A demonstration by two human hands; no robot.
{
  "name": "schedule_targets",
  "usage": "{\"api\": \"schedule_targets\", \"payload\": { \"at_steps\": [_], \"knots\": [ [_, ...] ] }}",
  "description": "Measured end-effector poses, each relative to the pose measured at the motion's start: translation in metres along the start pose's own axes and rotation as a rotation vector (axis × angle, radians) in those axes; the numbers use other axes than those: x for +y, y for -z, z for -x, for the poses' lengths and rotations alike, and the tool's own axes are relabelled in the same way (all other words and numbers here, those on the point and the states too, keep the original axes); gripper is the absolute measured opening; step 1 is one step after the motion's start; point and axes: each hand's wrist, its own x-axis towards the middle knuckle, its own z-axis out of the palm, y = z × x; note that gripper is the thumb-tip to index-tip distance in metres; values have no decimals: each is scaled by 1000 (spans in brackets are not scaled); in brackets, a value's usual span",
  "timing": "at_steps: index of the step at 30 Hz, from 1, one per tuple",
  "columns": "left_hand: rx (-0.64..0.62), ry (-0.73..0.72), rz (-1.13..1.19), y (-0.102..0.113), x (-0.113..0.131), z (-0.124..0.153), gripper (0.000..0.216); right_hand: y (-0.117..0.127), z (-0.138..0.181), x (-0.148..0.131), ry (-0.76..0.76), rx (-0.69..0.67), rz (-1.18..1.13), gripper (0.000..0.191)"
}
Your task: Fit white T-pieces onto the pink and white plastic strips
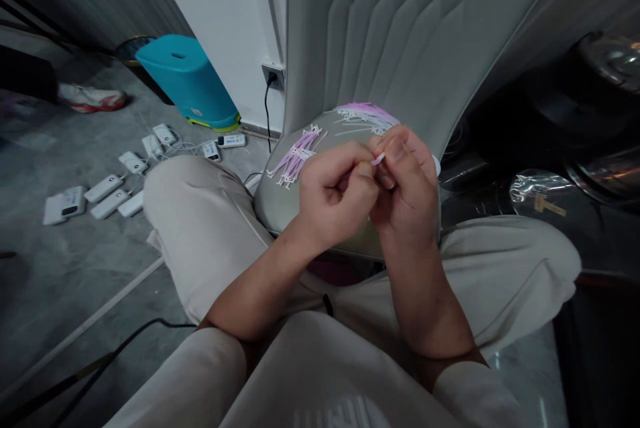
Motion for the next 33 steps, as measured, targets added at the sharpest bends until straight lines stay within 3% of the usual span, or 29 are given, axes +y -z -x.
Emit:
{"api": "schedule_targets", "payload": {
  "at_steps": [17, 33],
  "knots": [
    [34, -40, 6, -2, -3, 1, 30, -1, 1, 1, -2, 18, -35, 24],
    [13, -3, -57, -1, -4, 1, 30, -1, 1, 2, -3, 101, 118, 35]
  ]
}}
